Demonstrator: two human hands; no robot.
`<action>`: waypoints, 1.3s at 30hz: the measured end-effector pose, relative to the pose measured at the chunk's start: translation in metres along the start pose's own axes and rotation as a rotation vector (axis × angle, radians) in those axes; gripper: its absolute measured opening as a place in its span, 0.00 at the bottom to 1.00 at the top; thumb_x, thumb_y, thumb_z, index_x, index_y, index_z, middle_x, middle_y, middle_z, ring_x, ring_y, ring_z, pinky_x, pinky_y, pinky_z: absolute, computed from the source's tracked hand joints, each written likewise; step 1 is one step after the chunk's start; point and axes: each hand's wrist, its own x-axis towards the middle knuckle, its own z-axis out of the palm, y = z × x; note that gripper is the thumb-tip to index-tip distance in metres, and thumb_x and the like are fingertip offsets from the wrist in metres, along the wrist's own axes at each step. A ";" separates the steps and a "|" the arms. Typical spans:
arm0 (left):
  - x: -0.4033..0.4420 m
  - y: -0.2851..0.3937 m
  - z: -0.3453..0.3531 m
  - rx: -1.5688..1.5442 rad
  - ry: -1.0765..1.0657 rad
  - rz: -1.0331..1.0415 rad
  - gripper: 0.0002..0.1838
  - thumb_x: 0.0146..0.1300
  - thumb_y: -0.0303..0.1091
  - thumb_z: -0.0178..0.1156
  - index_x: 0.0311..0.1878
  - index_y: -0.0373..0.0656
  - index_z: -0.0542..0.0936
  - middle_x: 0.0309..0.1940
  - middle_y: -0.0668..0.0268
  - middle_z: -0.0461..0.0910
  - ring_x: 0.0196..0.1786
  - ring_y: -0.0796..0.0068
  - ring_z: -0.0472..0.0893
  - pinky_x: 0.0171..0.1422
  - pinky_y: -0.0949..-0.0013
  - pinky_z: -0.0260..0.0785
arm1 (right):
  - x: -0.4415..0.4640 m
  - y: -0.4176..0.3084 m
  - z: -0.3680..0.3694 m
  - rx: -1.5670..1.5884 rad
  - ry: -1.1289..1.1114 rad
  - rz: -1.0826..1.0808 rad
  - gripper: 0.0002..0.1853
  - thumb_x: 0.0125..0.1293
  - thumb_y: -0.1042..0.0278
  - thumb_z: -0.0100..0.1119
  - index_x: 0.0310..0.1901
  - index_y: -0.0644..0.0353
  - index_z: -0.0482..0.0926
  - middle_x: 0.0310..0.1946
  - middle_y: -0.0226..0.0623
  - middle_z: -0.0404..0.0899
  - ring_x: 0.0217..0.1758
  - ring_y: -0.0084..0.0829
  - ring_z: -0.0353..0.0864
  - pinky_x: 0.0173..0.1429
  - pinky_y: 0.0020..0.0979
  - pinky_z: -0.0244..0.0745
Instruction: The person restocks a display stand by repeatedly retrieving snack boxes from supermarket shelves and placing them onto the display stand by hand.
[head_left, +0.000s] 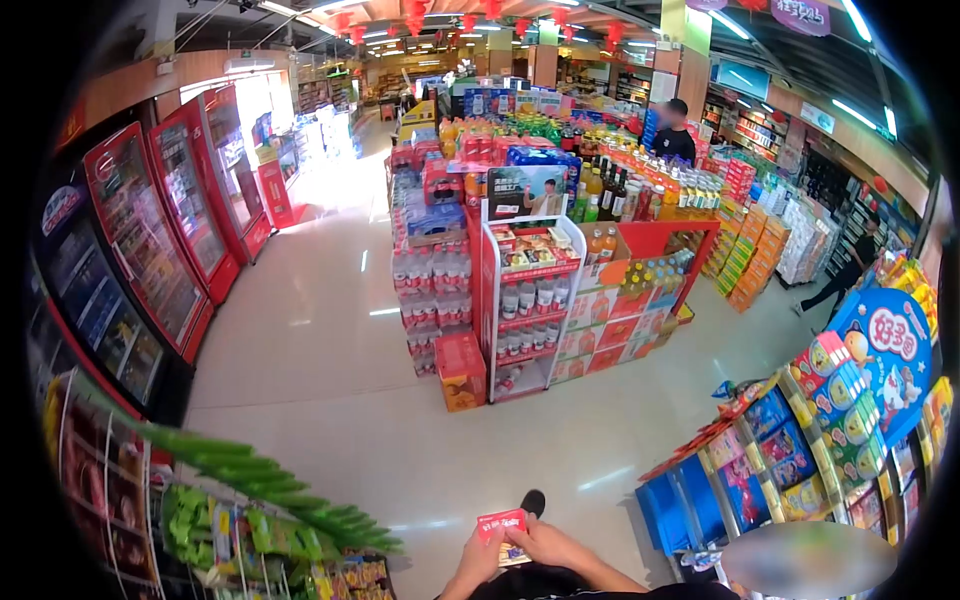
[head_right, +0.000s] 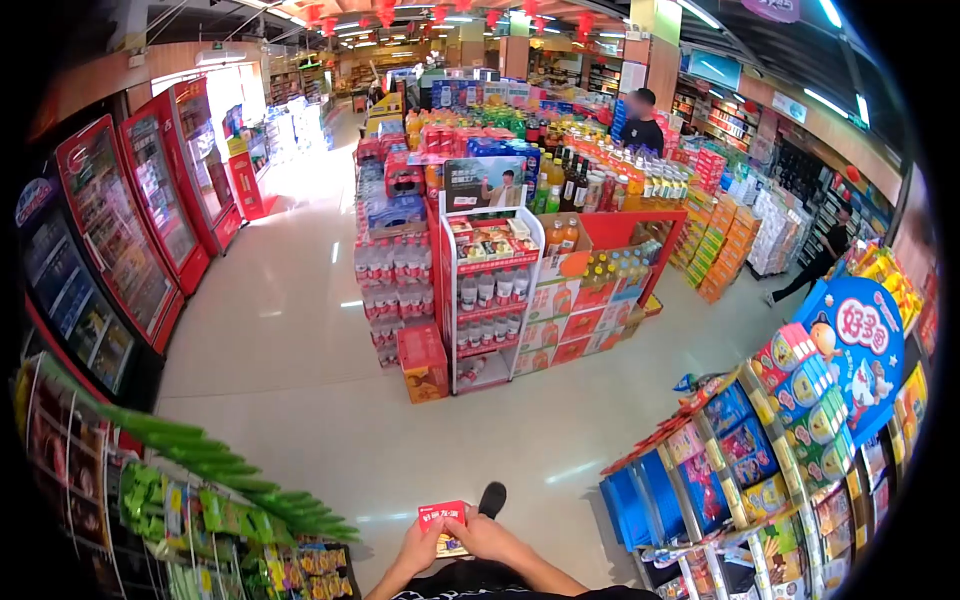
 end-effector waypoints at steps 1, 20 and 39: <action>0.018 0.006 0.001 0.051 0.012 -0.032 0.23 0.81 0.49 0.53 0.58 0.36 0.81 0.47 0.52 0.89 0.52 0.59 0.87 0.59 0.59 0.76 | 0.018 -0.004 -0.016 0.000 -0.040 -0.002 0.41 0.81 0.37 0.44 0.66 0.80 0.69 0.54 0.73 0.79 0.61 0.63 0.81 0.66 0.46 0.75; 0.440 0.182 0.083 -0.082 0.106 0.221 0.21 0.78 0.45 0.59 0.61 0.37 0.79 0.47 0.54 0.88 0.51 0.66 0.87 0.57 0.62 0.77 | 0.342 0.013 -0.330 0.304 0.199 -0.460 0.25 0.79 0.54 0.59 0.66 0.66 0.71 0.54 0.44 0.81 0.55 0.34 0.82 0.60 0.36 0.77; 0.791 0.301 0.096 0.147 -0.029 0.531 0.46 0.70 0.41 0.68 0.79 0.27 0.53 0.71 0.37 0.64 0.73 0.39 0.69 0.77 0.49 0.63 | 0.629 -0.003 -0.532 0.413 0.581 -0.145 0.26 0.83 0.50 0.50 0.73 0.57 0.73 0.35 0.38 0.86 0.32 0.30 0.84 0.38 0.32 0.77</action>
